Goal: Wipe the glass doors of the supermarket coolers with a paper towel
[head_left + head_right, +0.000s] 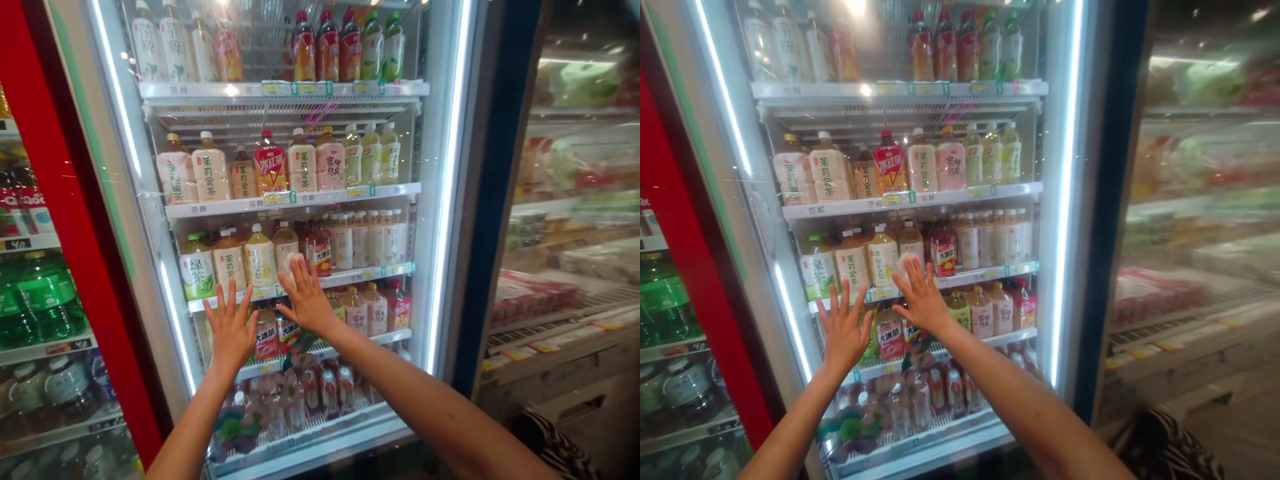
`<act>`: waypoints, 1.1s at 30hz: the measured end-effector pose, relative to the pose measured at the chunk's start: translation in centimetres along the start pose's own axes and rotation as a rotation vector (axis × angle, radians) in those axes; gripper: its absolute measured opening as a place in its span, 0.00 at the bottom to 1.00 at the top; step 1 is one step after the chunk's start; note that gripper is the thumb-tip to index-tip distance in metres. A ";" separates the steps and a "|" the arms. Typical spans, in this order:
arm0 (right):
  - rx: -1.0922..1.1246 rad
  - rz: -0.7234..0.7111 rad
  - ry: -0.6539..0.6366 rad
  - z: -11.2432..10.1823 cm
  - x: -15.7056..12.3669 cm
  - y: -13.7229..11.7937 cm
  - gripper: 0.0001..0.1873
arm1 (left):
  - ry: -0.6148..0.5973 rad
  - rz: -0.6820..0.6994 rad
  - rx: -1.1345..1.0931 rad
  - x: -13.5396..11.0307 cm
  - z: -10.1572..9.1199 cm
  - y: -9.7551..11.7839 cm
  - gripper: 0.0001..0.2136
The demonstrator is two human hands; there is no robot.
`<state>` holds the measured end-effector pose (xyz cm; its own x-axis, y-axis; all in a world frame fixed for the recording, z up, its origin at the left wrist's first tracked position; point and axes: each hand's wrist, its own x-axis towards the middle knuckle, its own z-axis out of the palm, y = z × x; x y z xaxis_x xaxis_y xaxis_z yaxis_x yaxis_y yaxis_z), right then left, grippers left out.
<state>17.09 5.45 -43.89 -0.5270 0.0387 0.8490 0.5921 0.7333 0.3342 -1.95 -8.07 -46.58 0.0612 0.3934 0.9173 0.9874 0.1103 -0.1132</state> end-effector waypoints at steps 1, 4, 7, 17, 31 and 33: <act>-0.007 -0.047 -0.010 0.1 -0.9 0.1 0.56 | 0.004 0.000 -0.003 -0.1 0.2 0.3 0.35; -0.050 -0.069 -0.005 -0.1 -1.7 2.4 0.54 | 0.018 0.031 -0.018 0.4 0.6 1.3 0.35; -0.095 0.132 0.047 -1.0 -1.2 5.5 0.53 | 0.021 0.076 -0.044 2.2 1.2 2.7 0.34; -0.087 0.137 0.024 -0.4 -6.6 7.4 0.55 | -0.009 0.170 -0.108 5.8 3.0 10.7 0.32; -0.162 0.433 0.114 -2.1 -11.0 14.6 0.52 | -0.042 0.370 -0.149 6.8 4.9 10.2 0.33; -0.160 0.424 0.103 -2.2 -11.7 14.4 0.53 | -0.009 0.375 -0.144 6.8 4.8 10.2 0.33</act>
<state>33.18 14.06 -48.11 -0.1597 0.2386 0.9579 0.8330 0.5532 0.0010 7.81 0.14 -43.36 0.4206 0.3900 0.8191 0.9072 -0.1712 -0.3843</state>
